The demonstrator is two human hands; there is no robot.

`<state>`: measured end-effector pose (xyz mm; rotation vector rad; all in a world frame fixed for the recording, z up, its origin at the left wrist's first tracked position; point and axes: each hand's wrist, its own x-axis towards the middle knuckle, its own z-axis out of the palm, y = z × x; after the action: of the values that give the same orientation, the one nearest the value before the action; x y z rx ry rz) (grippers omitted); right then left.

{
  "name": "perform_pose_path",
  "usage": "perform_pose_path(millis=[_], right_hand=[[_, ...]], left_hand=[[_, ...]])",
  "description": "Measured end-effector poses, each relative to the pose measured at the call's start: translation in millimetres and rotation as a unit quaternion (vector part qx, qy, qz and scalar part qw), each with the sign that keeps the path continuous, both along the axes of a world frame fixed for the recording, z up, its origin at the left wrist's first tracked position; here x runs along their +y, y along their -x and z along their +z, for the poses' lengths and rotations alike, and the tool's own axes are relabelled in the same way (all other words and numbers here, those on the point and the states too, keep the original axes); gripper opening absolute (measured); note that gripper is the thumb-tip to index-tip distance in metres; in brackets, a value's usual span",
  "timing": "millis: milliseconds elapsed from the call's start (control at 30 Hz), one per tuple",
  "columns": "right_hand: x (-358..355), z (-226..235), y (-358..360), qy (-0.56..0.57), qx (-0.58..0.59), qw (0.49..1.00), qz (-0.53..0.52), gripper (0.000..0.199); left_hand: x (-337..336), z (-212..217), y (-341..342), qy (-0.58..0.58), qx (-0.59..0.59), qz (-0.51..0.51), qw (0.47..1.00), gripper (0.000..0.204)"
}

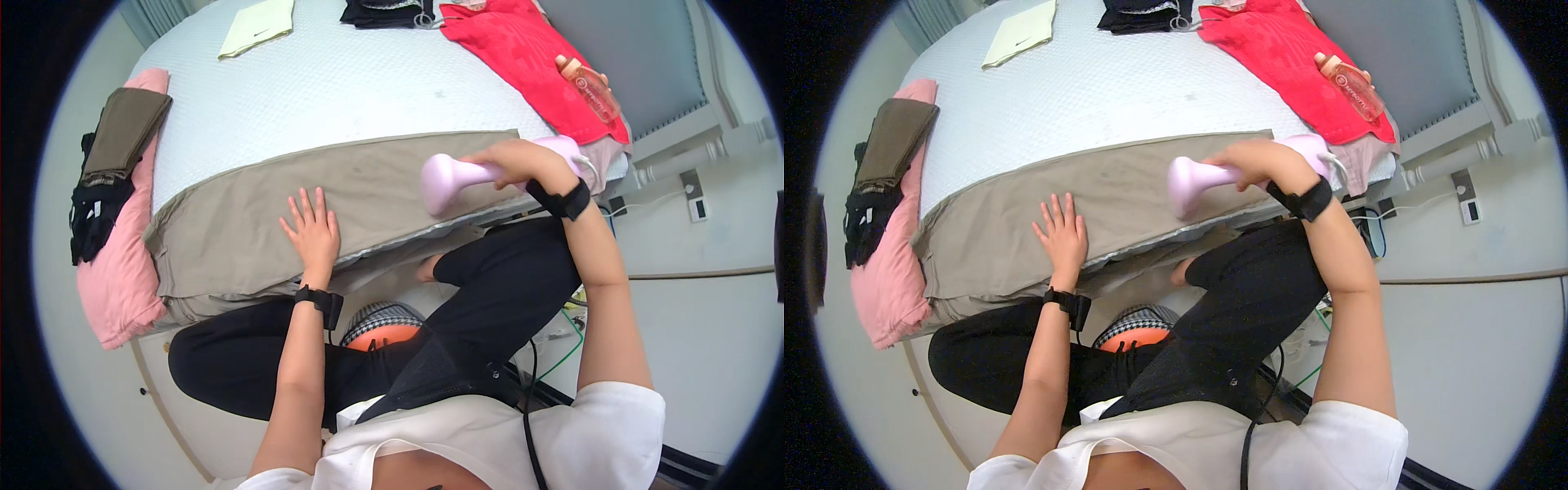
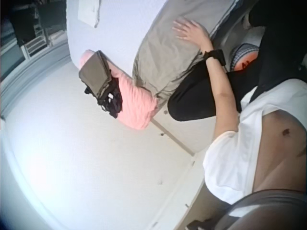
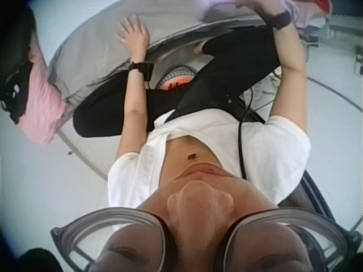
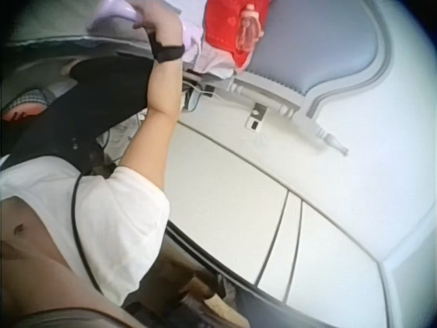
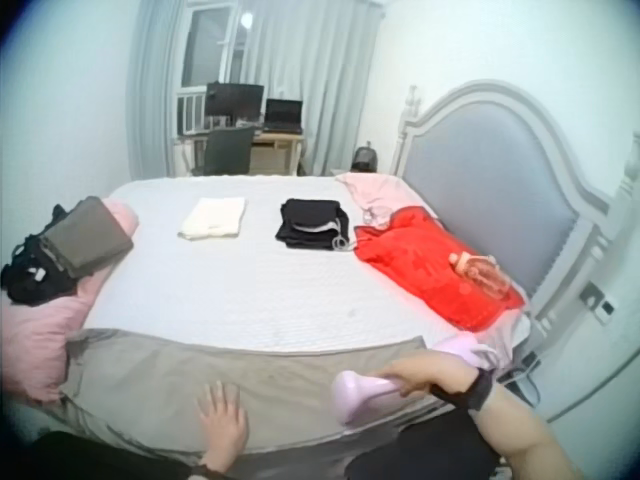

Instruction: The recorder uses a handheld steamer to remove wrinkles from a pair of trousers on a bed, including refilling the steamer with water.

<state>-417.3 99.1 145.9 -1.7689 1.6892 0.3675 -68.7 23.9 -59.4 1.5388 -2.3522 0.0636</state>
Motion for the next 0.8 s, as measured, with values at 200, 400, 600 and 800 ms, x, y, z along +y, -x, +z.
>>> perform_pose_path(millis=[200, 400, 600, 800], right_hand=[[-16.7, -14.1, -18.0, 0.036, -0.058, 0.996, 0.055, 0.078], [3.2, -10.1, 6.7, 0.015, 0.011, 1.000, 0.012, 0.077], [30.4, -6.4, 44.4, 0.026, 0.043, 0.997, -0.056, 0.079], [5.4, -13.6, 39.4, 0.042, 0.019, 0.999, 0.017, 0.080]], left_hand=[[4.1, 8.5, 1.0, -0.018, -0.021, -0.043, 0.999, 0.052], [5.2, 6.5, -1.7, -0.036, -0.028, -0.032, 0.998, 0.052], [6.6, 16.1, 8.1, -0.058, -0.041, -0.031, 0.997, 0.053], [11.3, 11.6, 24.7, -0.055, 0.045, -0.113, 0.991, 0.052]])
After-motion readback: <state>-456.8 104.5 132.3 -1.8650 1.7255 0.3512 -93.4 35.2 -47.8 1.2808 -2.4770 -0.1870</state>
